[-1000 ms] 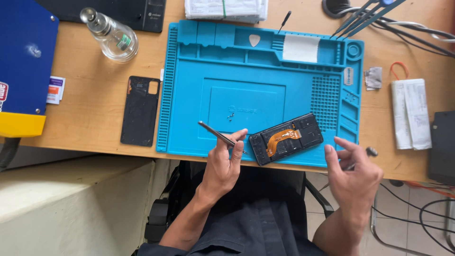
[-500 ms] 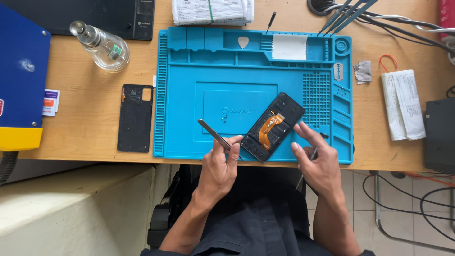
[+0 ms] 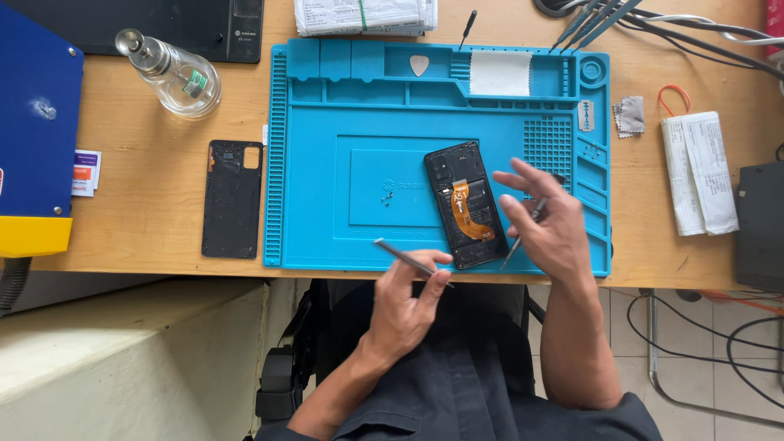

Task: The person uses a screwdriver and tweezers to remove screws and a metal bracket from the back of a smartphone. They then lift the back cover off the device, revealing the internal components, and place the cover on the workbench.

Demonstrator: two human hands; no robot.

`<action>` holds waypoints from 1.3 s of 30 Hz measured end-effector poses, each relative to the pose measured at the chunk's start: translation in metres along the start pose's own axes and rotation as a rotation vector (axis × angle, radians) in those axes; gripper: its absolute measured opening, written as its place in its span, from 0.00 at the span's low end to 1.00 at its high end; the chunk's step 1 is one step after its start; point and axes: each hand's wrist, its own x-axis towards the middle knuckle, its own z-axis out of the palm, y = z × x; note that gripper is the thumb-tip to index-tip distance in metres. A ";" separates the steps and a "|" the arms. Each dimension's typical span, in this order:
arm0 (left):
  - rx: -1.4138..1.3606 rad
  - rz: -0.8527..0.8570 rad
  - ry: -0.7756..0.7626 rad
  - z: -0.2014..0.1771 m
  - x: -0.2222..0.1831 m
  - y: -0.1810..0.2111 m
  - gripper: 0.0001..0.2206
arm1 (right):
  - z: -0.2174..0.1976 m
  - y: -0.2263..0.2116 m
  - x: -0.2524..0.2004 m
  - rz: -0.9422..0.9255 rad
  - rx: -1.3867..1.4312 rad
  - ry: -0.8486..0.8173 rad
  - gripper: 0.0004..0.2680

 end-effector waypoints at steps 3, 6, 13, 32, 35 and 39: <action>-0.045 0.119 0.083 -0.015 0.008 -0.007 0.05 | -0.014 0.018 -0.016 -0.003 0.190 0.115 0.21; -0.065 0.101 0.058 -0.022 0.013 -0.007 0.04 | -0.009 0.021 -0.034 -0.013 0.289 0.163 0.24; -0.036 0.107 -0.050 -0.026 0.018 0.000 0.04 | -0.013 0.062 -0.045 -0.068 0.404 0.255 0.24; -0.006 0.121 -0.047 -0.019 0.015 -0.007 0.05 | -0.011 0.061 -0.043 -0.093 0.292 0.246 0.22; 0.002 0.123 -0.042 -0.018 0.014 -0.008 0.05 | -0.010 0.059 -0.043 -0.090 0.275 0.244 0.22; 0.025 0.136 -0.032 -0.017 0.012 -0.009 0.05 | -0.012 0.064 -0.044 -0.095 0.258 0.236 0.21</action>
